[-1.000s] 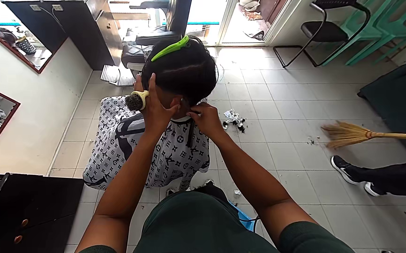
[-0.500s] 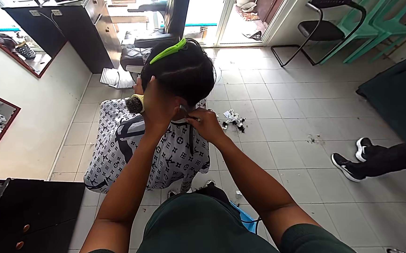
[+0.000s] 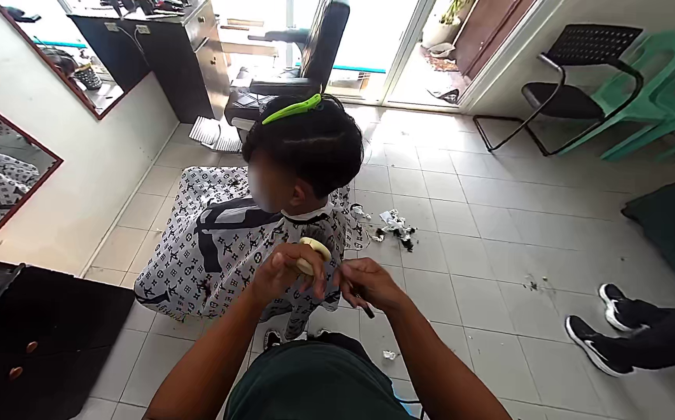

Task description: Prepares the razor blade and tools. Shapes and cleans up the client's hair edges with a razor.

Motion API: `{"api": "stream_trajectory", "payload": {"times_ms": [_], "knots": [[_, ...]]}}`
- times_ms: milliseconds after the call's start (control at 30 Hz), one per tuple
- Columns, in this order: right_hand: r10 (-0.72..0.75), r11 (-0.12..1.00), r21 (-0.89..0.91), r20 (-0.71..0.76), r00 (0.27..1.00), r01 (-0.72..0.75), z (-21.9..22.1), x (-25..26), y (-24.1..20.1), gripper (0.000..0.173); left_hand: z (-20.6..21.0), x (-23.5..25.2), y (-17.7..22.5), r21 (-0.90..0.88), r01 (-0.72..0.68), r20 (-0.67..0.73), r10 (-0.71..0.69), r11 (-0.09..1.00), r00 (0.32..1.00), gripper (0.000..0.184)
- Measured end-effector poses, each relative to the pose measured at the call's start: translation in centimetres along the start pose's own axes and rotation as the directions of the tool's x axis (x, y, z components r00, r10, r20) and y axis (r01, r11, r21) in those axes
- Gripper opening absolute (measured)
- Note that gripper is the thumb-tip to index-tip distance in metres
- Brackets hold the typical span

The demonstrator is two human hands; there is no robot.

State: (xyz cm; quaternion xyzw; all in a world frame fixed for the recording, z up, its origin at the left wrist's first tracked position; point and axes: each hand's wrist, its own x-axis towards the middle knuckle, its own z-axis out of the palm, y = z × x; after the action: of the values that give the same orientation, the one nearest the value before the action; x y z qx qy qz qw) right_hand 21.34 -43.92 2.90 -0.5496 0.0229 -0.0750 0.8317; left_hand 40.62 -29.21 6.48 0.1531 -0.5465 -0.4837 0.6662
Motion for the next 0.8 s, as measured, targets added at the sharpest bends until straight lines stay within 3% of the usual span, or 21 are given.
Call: {"api": "stream_trajectory", "payload": {"times_ms": [67,133,167,267,333,367,400,467,500,533,633,733,800], "knots": [[0.077,0.997,0.031,-0.052,0.996,-0.075,-0.7,-0.2,0.9,0.035,0.9,0.2,-0.3,-0.031,0.002,0.002,-0.002,1.000,1.000,0.066],[-0.029,0.975,0.224,0.061,0.998,0.014,-1.4,-0.7,0.9,0.036,1.2,0.7,-0.4,-0.036,0.018,0.013,-0.018,0.999,1.000,0.065],[-0.018,0.980,0.199,0.097,0.995,-0.002,-1.5,-0.9,0.4,0.036,1.4,0.8,-0.6,-0.035,0.022,0.013,-0.022,0.999,1.000,0.065],[0.196,0.941,-0.259,-0.108,0.975,-0.218,-1.1,-0.3,-0.9,0.034,2.0,1.3,-0.9,0.020,0.020,-0.036,-0.019,1.000,0.999,0.066],[0.143,0.912,-0.340,-0.263,0.954,-0.230,-1.7,0.2,-0.8,0.029,2.2,1.3,-0.7,0.265,0.024,-0.279,0.052,0.964,0.959,0.059],[0.082,0.924,-0.337,-0.290,0.954,-0.182,-2.1,0.2,-1.0,0.026,2.2,1.4,-0.6,0.464,0.079,-0.459,0.163,0.883,0.873,0.048],[0.023,0.931,-0.341,-0.298,0.954,-0.129,-2.4,0.3,-1.5,0.022,2.0,1.6,-0.5,0.633,0.189,-0.593,0.314,0.750,0.742,0.032],[-0.086,0.914,-0.403,-0.320,0.943,-0.054,-2.4,0.3,-2.8,0.020,0.4,1.9,-0.1,0.762,0.438,-0.648,0.550,0.478,0.527,0.018],[-0.140,0.888,-0.460,-0.326,0.935,-0.028,-2.3,0.5,-3.6,0.020,-0.7,2.0,0.2,0.774,0.531,-0.613,0.617,0.345,0.493,0.020],[-0.189,0.855,-0.518,-0.331,0.925,-0.010,-2.3,0.8,-4.4,0.021,-1.8,2.1,0.5,0.789,0.580,-0.549,0.659,0.205,0.514,0.024],[-0.261,0.744,-0.667,-0.331,0.907,-0.029,-1.8,2.3,-7.0,0.022,-4.3,3.1,1.5,0.852,0.517,-0.378,0.588,-0.080,0.715,0.039],[-0.250,0.665,-0.740,-0.348,0.904,-0.101,-0.6,4.0,-9.2,0.020,-5.5,3.8,2.0,0.889,0.421,-0.314,0.428,-0.180,0.847,0.048],[-0.270,0.620,-0.775,-0.354,0.895,-0.120,0.4,5.1,-10.3,0.019,-6.7,3.4,1.8,0.913,0.356,-0.245,0.430,-0.197,0.869,0.049]]}}
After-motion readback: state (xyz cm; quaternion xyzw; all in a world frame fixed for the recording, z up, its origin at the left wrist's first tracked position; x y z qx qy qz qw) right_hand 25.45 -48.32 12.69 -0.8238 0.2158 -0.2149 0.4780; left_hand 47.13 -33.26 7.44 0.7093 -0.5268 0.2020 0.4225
